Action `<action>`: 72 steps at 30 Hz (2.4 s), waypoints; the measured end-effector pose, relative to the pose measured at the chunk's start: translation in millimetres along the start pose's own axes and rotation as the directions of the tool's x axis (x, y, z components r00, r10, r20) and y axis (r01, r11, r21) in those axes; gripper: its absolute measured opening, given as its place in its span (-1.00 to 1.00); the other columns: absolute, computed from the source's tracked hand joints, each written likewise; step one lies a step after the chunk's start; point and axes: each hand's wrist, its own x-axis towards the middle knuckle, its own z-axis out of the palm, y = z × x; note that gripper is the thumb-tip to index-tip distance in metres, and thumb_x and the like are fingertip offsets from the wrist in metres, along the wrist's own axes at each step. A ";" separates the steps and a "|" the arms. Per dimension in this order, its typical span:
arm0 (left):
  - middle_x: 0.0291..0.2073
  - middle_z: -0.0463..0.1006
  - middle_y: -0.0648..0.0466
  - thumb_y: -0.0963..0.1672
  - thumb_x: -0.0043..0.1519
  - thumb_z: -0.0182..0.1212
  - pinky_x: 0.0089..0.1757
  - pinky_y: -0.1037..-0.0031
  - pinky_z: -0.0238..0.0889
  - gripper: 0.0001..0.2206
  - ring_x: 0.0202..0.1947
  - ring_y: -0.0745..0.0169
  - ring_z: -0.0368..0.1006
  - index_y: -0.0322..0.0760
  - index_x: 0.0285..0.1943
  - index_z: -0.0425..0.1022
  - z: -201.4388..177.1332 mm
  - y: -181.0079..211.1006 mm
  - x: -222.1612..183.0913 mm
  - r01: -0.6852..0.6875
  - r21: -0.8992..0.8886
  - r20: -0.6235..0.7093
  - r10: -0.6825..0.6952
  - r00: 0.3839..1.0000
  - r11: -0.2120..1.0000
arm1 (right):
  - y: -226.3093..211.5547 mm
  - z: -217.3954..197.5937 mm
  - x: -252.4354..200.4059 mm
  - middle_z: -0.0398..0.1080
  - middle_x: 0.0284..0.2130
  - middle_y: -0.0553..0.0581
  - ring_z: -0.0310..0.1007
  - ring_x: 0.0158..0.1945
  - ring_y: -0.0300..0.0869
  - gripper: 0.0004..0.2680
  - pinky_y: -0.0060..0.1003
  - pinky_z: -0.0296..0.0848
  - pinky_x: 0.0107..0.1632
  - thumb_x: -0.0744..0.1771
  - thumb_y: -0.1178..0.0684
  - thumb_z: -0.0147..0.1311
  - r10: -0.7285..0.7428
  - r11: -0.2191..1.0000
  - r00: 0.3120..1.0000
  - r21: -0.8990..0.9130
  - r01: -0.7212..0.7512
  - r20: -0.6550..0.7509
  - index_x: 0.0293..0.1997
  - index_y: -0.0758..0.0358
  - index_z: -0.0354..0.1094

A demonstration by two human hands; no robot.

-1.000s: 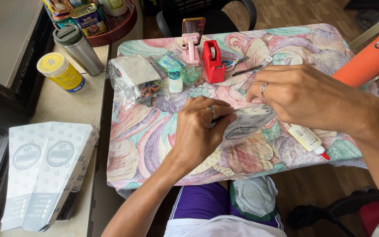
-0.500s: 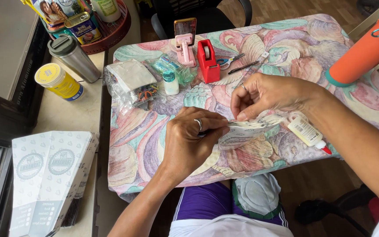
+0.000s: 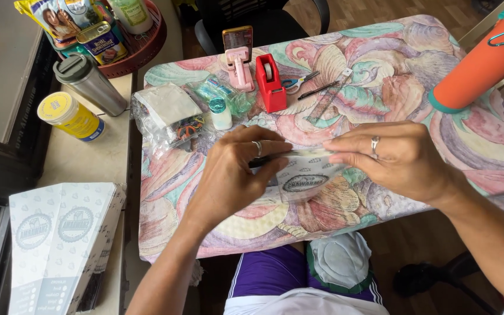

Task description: Folding stacks of printed paper food wrappers and inserting them into clear plastic bags for packaging.

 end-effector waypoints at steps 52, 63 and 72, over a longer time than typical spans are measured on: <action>-0.12 0.60 -0.04 -0.23 0.41 0.13 0.00 0.42 0.57 -0.90 -0.12 0.18 0.59 -0.34 0.07 0.43 -51.3 -34.8 -37.9 -0.087 -0.763 -0.309 -0.244 0.919 0.640 | -59.4 -62.4 54.7 0.45 -0.28 0.19 0.52 -0.36 -0.09 -0.84 -0.31 0.63 -0.24 0.35 0.28 -0.24 -0.406 0.913 0.902 0.025 0.407 0.148 -0.16 0.33 0.34; -0.43 0.39 0.12 0.21 -0.15 0.31 -0.46 0.44 0.10 -0.10 -0.50 0.26 0.24 -0.33 0.32 0.28 46.2 20.4 7.2 0.365 -0.272 0.225 -0.310 0.924 0.890 | -46.7 -42.5 73.6 0.52 -0.27 0.32 0.45 -0.27 0.02 -0.87 -0.15 0.32 -0.15 0.45 0.52 0.32 -0.073 0.962 0.997 -0.262 0.072 0.005 -0.15 0.54 0.48; -0.63 0.23 0.26 -0.09 0.26 0.27 -0.51 0.53 -0.06 -0.77 -0.61 0.42 0.11 -0.13 -0.44 0.35 114.9 -85.3 -34.6 0.188 -0.623 0.027 -0.220 0.975 0.759 | -9.6 31.2 80.4 0.41 -0.39 0.28 0.42 -0.36 -0.03 -0.88 -0.28 0.42 -0.40 0.33 0.54 0.07 -0.196 0.976 0.974 -0.069 0.205 0.109 -0.26 0.51 0.36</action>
